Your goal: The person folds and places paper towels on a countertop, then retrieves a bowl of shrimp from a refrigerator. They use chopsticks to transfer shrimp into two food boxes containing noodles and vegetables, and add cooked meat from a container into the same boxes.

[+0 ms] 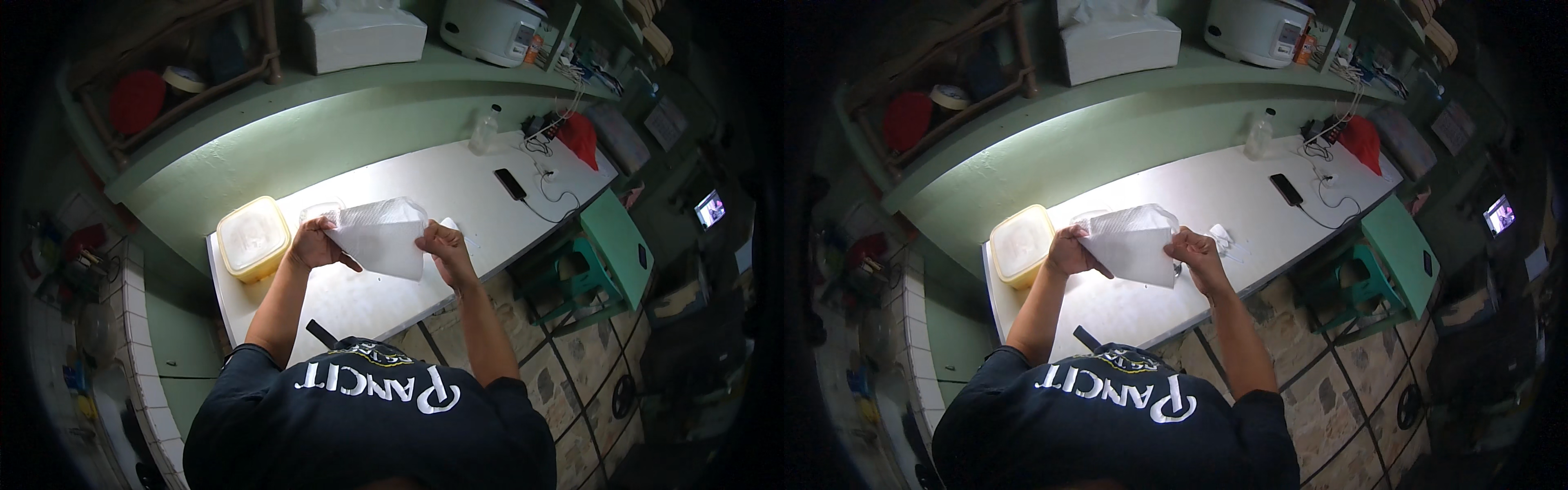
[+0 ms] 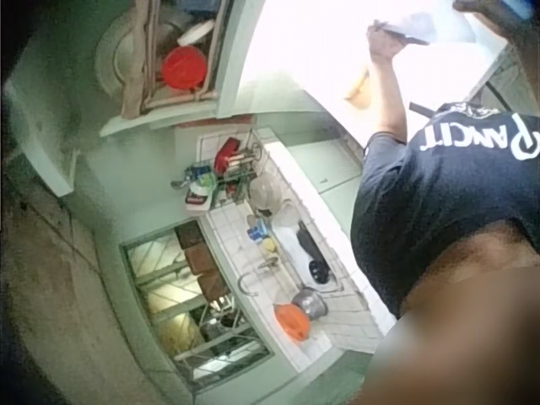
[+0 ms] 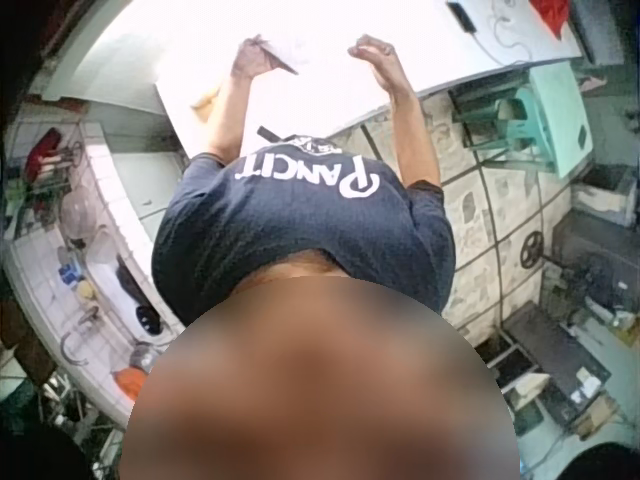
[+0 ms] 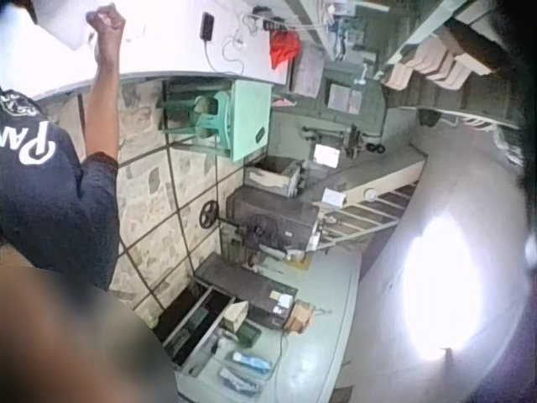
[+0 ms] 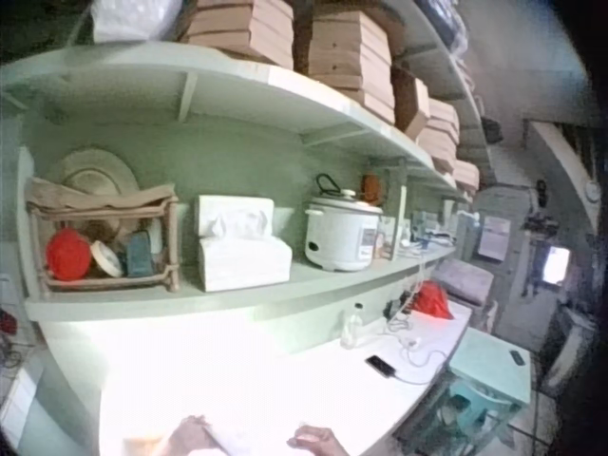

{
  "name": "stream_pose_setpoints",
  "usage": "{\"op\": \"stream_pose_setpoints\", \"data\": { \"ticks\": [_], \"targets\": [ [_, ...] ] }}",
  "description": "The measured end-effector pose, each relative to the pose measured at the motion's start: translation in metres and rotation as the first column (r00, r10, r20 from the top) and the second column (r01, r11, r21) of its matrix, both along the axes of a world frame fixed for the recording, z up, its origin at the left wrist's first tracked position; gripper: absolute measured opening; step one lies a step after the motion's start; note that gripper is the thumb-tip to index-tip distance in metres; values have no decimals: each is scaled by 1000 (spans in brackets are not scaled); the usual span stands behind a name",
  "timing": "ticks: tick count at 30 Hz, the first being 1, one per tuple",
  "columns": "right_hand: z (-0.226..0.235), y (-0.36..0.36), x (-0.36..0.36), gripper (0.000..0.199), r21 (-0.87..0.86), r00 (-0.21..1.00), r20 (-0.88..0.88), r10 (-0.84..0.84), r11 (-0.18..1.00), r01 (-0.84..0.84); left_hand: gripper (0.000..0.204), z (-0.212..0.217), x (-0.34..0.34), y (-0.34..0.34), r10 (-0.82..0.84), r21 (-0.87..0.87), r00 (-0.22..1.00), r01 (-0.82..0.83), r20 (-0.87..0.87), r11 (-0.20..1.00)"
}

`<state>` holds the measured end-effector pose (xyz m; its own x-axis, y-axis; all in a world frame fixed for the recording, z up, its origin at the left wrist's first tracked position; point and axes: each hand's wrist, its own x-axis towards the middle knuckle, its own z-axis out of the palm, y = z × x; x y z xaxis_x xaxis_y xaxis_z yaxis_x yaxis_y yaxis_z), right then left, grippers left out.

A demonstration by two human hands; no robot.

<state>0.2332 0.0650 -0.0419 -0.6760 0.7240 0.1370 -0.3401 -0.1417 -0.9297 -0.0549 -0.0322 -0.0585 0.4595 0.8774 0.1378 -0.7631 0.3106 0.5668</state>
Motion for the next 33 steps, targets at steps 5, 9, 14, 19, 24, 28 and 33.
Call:
{"op": "stream_pose_setpoints", "data": {
  "ticks": [5, 9, 14, 19, 24, 28, 33],
  "targets": [
    [22, -11, -13, 8, 78, 974, 65, -215, 975, 210, 99, 36, 5, 0, 290, -106, 957, -291, -21, 951],
    [35, -19, -11, 8, 365, 937, 319, -141, 931, 16, 92, 39, -18, 10, 169, 158, 723, -83, -670, 984],
    [34, -25, -11, 10, 552, 895, 425, -131, 822, -142, 58, 58, 31, 21, 181, 198, 198, 67, -963, 978],
    [26, -29, -13, 7, 438, 917, 378, -129, 897, -54, 53, 78, 61, 9, 287, 281, -50, 100, -957, 954],
    [15, -30, -16, 11, 492, 937, 285, -204, 870, 40, 51, 73, 65, 10, 217, 201, -130, 124, -968, 972],
    [15, -31, -17, 14, 459, 905, 366, -216, 888, 26, 38, 63, 67, 11, 319, 320, 62, 9, -946, 947],
    [18, -12, 10, 20, 139, 910, 338, 238, 944, -299, 25, 50, 54, 17, 360, 328, 155, -196, -920, 924]
  ]
}}
